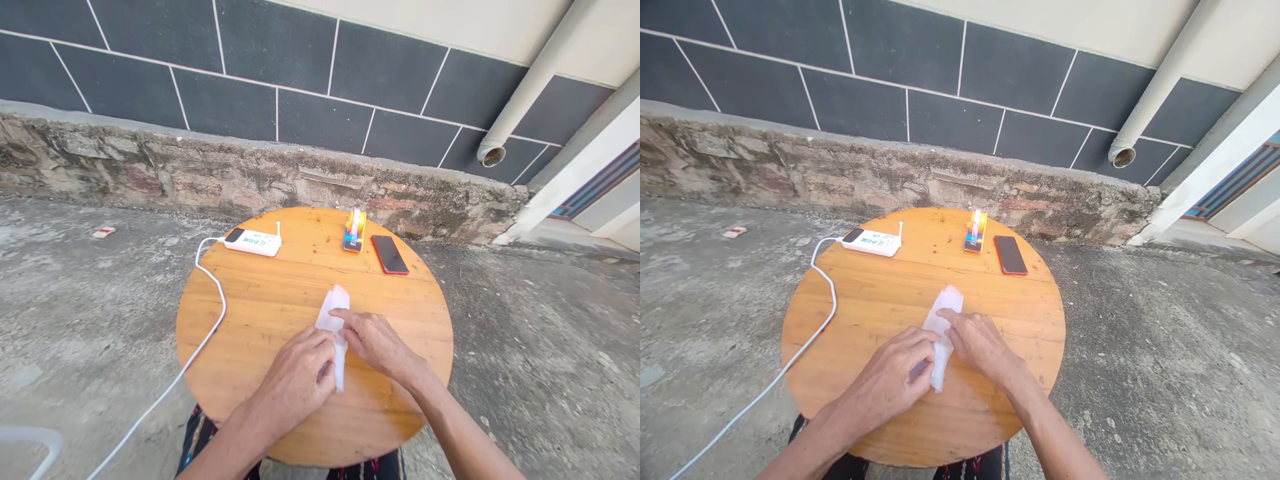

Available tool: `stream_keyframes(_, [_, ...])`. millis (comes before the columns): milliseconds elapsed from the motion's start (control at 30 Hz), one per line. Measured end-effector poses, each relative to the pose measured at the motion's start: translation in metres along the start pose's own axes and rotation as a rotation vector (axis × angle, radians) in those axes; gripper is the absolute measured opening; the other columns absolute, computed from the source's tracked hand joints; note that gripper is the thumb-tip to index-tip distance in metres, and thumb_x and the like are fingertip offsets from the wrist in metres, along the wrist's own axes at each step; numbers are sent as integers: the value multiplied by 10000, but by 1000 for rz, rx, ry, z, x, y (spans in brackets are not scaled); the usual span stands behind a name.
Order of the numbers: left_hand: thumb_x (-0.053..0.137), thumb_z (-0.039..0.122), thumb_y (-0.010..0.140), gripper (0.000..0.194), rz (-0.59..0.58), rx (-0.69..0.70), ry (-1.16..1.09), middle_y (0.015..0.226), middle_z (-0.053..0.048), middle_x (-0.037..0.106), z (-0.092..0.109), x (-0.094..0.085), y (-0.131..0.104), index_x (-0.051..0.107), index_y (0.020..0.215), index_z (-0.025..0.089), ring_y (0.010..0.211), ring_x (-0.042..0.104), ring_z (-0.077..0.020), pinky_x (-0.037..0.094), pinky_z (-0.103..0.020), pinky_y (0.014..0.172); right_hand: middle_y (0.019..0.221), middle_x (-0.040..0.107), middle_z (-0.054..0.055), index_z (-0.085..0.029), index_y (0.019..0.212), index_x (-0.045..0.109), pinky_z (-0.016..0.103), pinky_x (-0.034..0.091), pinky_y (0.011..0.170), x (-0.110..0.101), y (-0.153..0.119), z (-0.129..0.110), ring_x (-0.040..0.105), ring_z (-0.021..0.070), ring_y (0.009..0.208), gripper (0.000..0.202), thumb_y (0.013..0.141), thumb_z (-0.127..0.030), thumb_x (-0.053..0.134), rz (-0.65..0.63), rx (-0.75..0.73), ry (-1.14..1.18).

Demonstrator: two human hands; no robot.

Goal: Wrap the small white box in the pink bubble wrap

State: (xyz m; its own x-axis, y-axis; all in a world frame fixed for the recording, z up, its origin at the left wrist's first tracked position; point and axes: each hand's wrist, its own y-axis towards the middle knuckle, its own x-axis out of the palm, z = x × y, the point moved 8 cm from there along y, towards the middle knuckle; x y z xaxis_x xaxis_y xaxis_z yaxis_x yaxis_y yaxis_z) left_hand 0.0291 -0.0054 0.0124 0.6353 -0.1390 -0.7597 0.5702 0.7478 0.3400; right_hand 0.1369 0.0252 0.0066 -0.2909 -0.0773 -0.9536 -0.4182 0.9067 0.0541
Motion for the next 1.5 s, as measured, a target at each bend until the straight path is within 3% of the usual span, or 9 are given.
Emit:
stream_keyframes(133, [484, 40, 744, 167, -4, -31, -26, 847, -19, 615, -1, 0, 0, 500, 677, 192, 845, 552, -176, 440, -287, 752, 1122, 627, 83, -210, 1215, 529, 348, 452, 856, -6, -45, -8, 590, 215, 1002, 329, 890, -198, 474, 159, -21, 153])
stream_keyframes(267, [473, 42, 740, 168, 8, -40, -20, 817, -19, 605, 0, 1, -1, 504, 675, 193, 827, 550, -174, 442, -287, 750, 1352, 472, 132, -193, 1358, 390, 472, 361, 1017, 7, -73, -26, 436, 290, 1232, 609, 802, -265, 627, 197, -49, 138])
stream_keyframes(400, [457, 37, 746, 175, 28, -68, -3, 843, -19, 613, 1, 2, -4, 492, 667, 189, 846, 551, -176, 441, -293, 761, 1381, 441, 139, -185, 1316, 426, 500, 376, 1008, 22, -69, -32, 437, 307, 1230, 595, 760, -168, 635, 232, -19, 95])
stream_keyframes(533, [459, 43, 755, 166, 35, -78, -25, 870, -15, 617, 4, 1, -9, 488, 680, 189, 873, 552, -179, 436, -301, 784, 1382, 440, 139, -174, 1266, 452, 474, 395, 1008, 20, -63, -34, 448, 284, 1224, 506, 783, -144, 600, 284, -45, 117])
stream_keyframes(700, [463, 43, 748, 166, 30, -108, -80, 851, -10, 611, 8, 3, -19, 471, 674, 191, 866, 551, -178, 436, -294, 769, 1269, 549, 92, -219, 1241, 468, 405, 432, 981, 14, -66, -44, 516, 234, 1157, 458, 801, -121, 551, 246, -129, 207])
stream_keyframes(933, [453, 62, 777, 163, 52, -135, -92, 841, -17, 613, 11, 2, -30, 507, 700, 195, 844, 558, -176, 448, -293, 769, 1224, 587, 81, -209, 1234, 502, 399, 438, 952, 17, -69, -47, 539, 241, 1111, 443, 810, -96, 557, 199, -142, 176])
stream_keyframes(1200, [461, 83, 790, 167, 13, -126, -226, 895, -12, 632, 6, -6, -27, 543, 706, 202, 898, 585, -164, 454, -271, 791, 1173, 609, 69, -225, 1180, 557, 365, 442, 890, 9, -64, -50, 569, 224, 1029, 387, 810, -129, 615, 120, -153, 175])
stream_keyframes(1500, [492, 84, 774, 148, -40, -133, -287, 889, 11, 631, -1, -4, -23, 557, 708, 199, 861, 581, -144, 433, -256, 776, 1161, 605, 49, -230, 1124, 593, 340, 413, 893, 12, -61, -46, 554, 211, 1021, 362, 794, -84, 581, 78, -146, 216])
